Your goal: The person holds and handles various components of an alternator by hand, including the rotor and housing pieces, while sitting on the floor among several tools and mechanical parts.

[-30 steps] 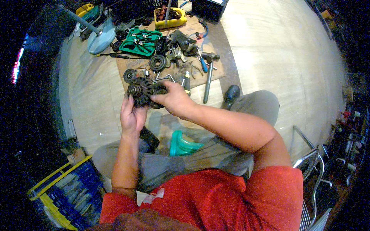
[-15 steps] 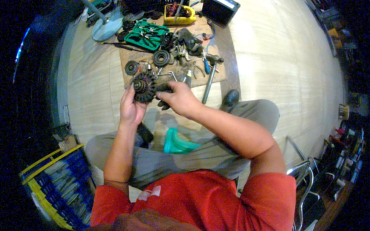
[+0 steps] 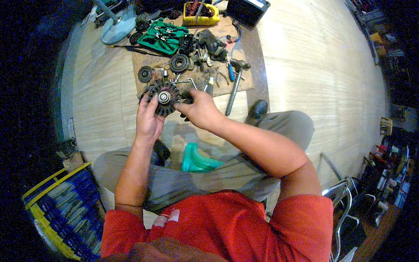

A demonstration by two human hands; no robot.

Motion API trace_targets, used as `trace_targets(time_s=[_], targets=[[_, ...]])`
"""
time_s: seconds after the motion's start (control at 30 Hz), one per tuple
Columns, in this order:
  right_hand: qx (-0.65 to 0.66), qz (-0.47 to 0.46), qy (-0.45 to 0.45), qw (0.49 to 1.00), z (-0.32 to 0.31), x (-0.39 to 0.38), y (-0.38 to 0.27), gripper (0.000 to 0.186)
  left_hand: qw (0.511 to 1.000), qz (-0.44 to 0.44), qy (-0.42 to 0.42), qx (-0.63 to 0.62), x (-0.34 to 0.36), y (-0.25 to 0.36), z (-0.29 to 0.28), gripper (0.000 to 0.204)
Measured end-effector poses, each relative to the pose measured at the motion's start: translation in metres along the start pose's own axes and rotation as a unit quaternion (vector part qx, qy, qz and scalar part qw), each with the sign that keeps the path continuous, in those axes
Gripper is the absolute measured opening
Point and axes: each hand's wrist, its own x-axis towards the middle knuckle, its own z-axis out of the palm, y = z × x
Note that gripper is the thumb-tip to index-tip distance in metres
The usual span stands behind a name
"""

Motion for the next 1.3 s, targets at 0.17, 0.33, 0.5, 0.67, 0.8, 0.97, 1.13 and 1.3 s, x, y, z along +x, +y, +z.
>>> trace_targets(time_s=[0.17, 0.33, 0.5, 0.67, 0.8, 0.97, 1.13, 1.3], targets=[[0.019, 0.016, 0.021, 0.999, 0.003, -0.003, -0.003, 0.031, 1.000, 0.000, 0.013, 0.018, -0.001, -0.001, 0.002, 0.032], [0.010, 0.044, 0.009, 0.999, 0.002, -0.002, -0.004, 0.032, 0.999, 0.011, 0.008, 0.040, -0.002, -0.003, 0.002, 0.031], [0.054, 0.055, 0.006, 0.997, 0.003, 0.000, 0.002, 0.031, 0.999, 0.003, 0.003, 0.045, -0.003, -0.003, 0.001, 0.031], [0.061, 0.058, 0.012, 0.996, 0.005, 0.003, 0.008, 0.031, 0.999, -0.003, -0.004, 0.037, -0.001, -0.007, -0.005, 0.031], [0.054, 0.032, 0.012, 0.998, 0.003, -0.001, 0.003, 0.030, 0.999, -0.033, -0.015, -0.004, 0.001, -0.006, -0.011, 0.030], [0.026, 0.015, 0.020, 0.999, 0.002, -0.004, 0.000, 0.031, 0.998, -0.049, -0.027, -0.036, 0.002, -0.004, -0.013, 0.032], [0.043, 0.029, 0.024, 0.998, -0.001, 0.001, 0.004, 0.039, 0.997, -0.053, -0.028, -0.041, 0.003, -0.005, -0.014, 0.032], [0.053, 0.030, 0.024, 0.998, -0.001, 0.005, 0.010, 0.041, 0.998, -0.048, -0.043, -0.025, 0.003, -0.004, -0.010, 0.032]])
